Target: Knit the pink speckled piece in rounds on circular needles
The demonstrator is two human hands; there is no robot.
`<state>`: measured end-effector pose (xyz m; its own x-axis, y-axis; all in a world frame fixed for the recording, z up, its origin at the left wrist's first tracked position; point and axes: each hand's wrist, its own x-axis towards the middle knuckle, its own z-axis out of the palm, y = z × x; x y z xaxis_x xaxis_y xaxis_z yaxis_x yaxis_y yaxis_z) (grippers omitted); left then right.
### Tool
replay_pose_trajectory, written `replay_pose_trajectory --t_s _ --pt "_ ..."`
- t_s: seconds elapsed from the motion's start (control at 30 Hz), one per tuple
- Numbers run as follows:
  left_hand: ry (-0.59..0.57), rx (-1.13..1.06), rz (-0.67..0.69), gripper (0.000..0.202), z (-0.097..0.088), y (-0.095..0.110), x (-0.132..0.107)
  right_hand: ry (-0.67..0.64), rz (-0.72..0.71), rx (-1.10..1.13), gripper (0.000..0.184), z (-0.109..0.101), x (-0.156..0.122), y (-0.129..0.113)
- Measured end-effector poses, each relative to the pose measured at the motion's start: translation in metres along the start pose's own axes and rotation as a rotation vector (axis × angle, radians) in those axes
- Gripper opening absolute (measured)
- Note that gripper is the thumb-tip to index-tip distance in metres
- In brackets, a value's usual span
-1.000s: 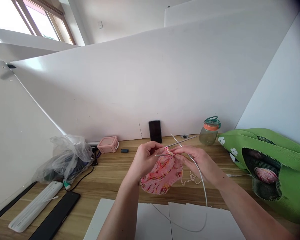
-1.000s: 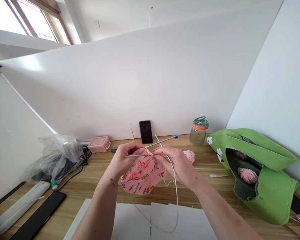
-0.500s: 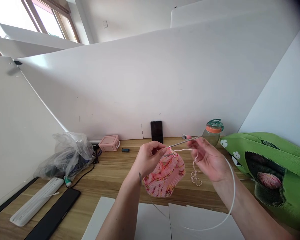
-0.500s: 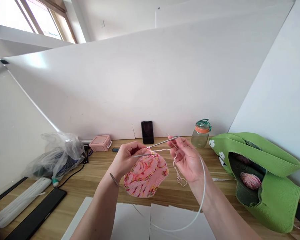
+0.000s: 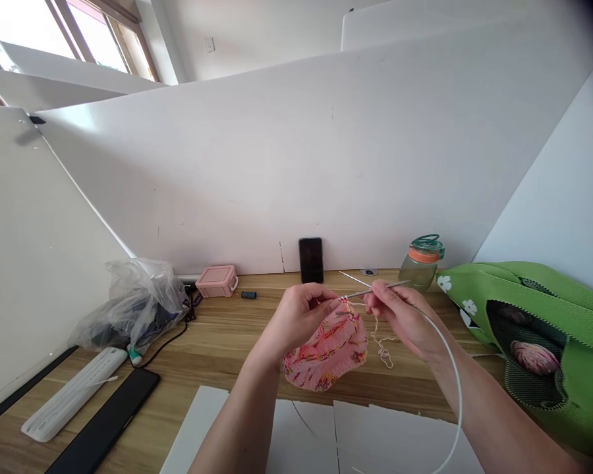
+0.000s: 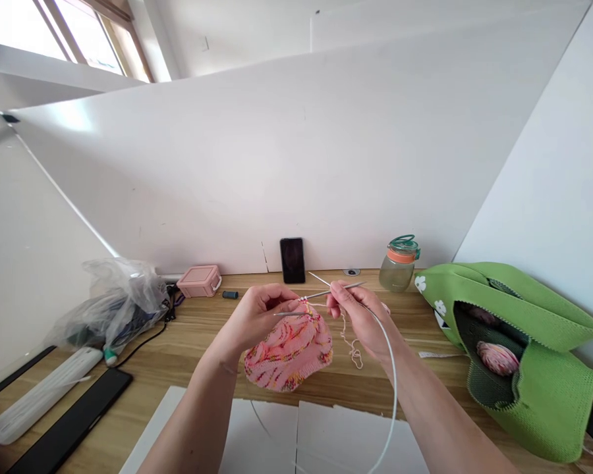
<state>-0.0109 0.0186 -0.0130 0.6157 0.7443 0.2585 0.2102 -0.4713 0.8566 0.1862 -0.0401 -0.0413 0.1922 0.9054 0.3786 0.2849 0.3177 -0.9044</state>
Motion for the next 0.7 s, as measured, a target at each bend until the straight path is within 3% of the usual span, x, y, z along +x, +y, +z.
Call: replay_pose_trajectory --t_s 0.33,0.47,0.7 --pt "-0.021 0.14 0.083 0.037 -0.0059 0.006 -0.0012 0.108 0.152 0.468 0.039 -0.0058 0.0083 -0.0068" --pt "-0.095 0.096 0.066 0.036 -0.0031 0.0058 -0.0019 0.112 0.178 0.509 0.038 -0.0047 0.0077 -0.0086" --pt "-0.085 0.154 0.071 0.035 0.0003 0.0047 -0.0002 0.021 0.195 0.445 0.04 -0.0053 0.0051 -0.0078"
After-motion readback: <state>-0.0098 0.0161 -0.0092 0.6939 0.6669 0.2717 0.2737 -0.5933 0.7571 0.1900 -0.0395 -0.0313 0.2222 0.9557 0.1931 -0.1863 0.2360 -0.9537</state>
